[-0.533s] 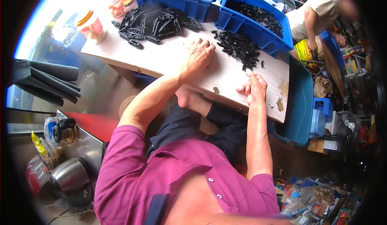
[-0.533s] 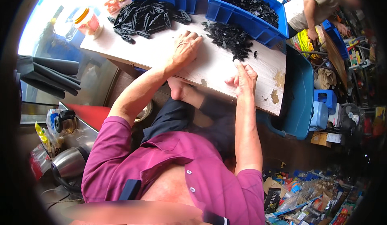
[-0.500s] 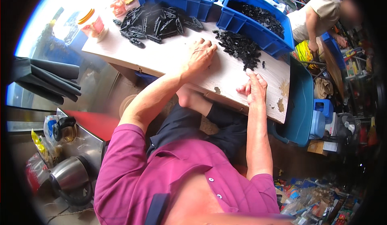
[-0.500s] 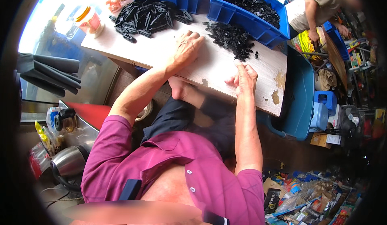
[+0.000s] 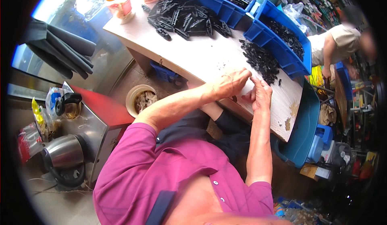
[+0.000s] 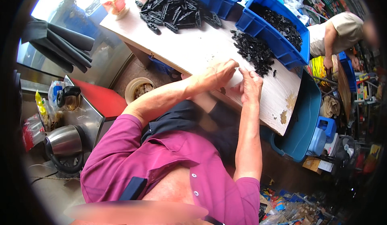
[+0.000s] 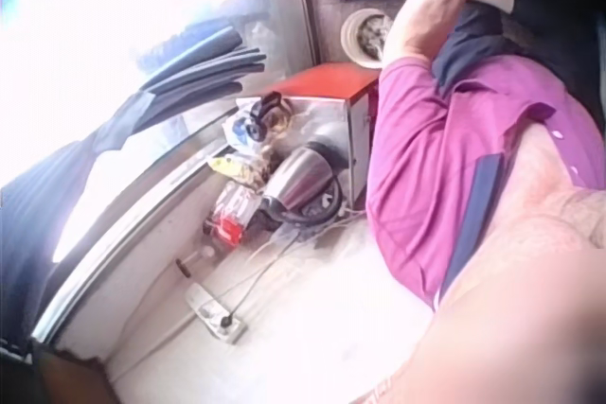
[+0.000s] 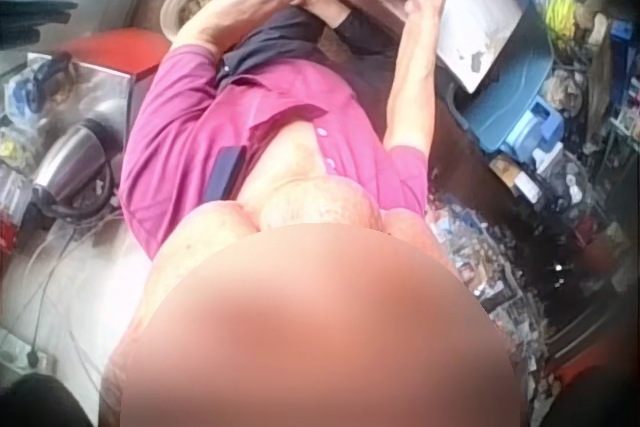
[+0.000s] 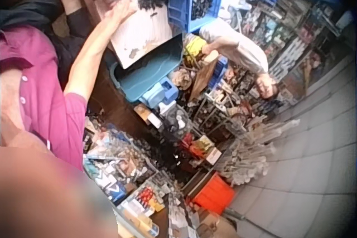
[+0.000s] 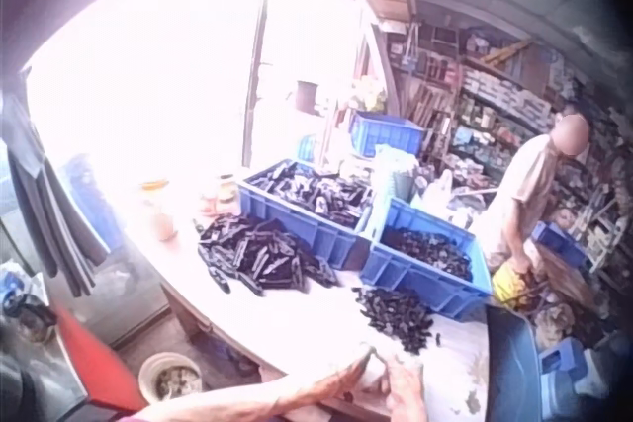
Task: The person takes plastic clips and components from storage bins onto the table and assembles the pieces together by hand.
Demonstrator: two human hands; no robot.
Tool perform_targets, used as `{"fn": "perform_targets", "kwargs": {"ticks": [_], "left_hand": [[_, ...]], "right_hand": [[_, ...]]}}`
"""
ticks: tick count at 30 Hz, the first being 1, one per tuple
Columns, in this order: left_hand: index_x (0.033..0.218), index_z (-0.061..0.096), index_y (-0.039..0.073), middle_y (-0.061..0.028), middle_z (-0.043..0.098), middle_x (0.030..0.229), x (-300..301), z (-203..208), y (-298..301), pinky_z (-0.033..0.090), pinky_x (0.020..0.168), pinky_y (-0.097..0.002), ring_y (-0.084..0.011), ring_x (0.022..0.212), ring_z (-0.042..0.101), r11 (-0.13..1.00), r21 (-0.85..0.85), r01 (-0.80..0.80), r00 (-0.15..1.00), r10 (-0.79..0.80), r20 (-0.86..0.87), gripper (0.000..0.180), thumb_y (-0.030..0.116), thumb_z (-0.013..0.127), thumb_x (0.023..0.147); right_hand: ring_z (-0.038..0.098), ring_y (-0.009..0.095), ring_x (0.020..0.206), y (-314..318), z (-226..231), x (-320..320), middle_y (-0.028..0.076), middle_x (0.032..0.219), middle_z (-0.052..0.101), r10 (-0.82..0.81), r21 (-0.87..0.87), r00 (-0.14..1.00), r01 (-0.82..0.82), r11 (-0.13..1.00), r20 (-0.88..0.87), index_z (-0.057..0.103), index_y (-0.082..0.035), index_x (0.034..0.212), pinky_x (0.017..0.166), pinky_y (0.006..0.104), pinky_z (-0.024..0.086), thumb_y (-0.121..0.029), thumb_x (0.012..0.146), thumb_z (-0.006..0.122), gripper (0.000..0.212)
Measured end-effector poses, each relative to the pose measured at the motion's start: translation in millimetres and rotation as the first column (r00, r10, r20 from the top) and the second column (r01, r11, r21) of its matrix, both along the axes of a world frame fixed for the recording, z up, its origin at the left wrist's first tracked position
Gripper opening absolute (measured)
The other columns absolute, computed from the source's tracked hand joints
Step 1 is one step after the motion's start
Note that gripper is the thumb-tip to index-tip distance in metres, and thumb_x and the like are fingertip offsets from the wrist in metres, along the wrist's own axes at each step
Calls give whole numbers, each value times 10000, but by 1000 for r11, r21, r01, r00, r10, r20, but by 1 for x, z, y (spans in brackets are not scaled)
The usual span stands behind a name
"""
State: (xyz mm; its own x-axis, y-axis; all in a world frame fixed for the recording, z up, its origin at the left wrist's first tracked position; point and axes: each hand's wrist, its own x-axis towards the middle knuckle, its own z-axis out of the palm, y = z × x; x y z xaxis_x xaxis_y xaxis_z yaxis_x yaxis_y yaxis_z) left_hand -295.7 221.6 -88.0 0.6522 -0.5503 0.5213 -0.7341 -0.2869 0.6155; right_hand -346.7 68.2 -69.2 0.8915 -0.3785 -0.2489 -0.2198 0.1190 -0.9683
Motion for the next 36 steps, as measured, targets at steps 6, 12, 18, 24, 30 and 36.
{"fn": "perform_targets", "kwargs": {"ticks": [6, 12, 18, 24, 30, 36], "left_hand": [[1018, 590, 7, -173, 634, 832, -1, -3, 0, 517, 726, -414, -338, 789, 641, 997, -72, -15, 995, 21, 96, 272, 92, 661, 770], [1033, 585, 1, -101, 638, 796, -7, -5, -8, 543, 621, -314, -190, 716, 649, 831, -540, -133, 488, -419, -766, 217, 148, 648, 887], [1058, 566, 13, -102, 633, 859, -2, -19, -12, 572, 656, -295, -178, 713, 659, 621, -665, -415, 57, -712, -700, 214, 80, 666, 881], [1005, 618, 51, -53, 651, 873, -4, -10, -10, 571, 712, -280, -161, 776, 669, 651, -656, -382, 136, -663, -736, 162, 114, 673, 866], [1026, 622, 47, -51, 646, 853, -7, -7, -3, 569, 705, -297, -162, 774, 667, 669, -646, -366, 140, -647, -749, 165, 114, 655, 878], [1169, 641, 129, -28, 667, 802, 6, -8, 63, 503, 634, -262, -95, 733, 611, 832, -322, -452, 860, 310, -405, 327, 62, 674, 850]], "right_hand": [[403, 107, 331, 1, -6, -2, -23, 439, 408, 16, 13, 997, -17, 1000, 69, 596, -39, 863, 343, 313, 467, -230, 861, 696, 215], [384, 79, 357, 3, -13, -12, -23, 486, 453, -45, 31, 969, 39, 999, 244, 629, -24, 902, 372, 244, 373, -174, 889, 671, 157], [456, 46, 438, 8, -18, -11, 1, 669, 604, -7, 83, 969, -14, 996, 247, 646, 4, 1039, 415, 205, 427, -145, 884, 692, 220], [494, 53, 455, 4, -15, -15, 36, 704, 668, 18, 89, 954, -46, 995, 301, 639, 5, 1062, 442, 205, 433, -106, 853, 721, 250], [503, 50, 468, 10, -18, -10, 31, 707, 666, -2, 79, 963, -20, 997, 268, 640, -12, 1037, 432, 189, 395, -119, 839, 740, 246], [499, 102, 429, 4, -18, -21, -5, 505, 473, -28, 146, 959, -15, 989, 282, 607, -50, 936, 472, 325, 552, -130, 877, 688, 129]]}}
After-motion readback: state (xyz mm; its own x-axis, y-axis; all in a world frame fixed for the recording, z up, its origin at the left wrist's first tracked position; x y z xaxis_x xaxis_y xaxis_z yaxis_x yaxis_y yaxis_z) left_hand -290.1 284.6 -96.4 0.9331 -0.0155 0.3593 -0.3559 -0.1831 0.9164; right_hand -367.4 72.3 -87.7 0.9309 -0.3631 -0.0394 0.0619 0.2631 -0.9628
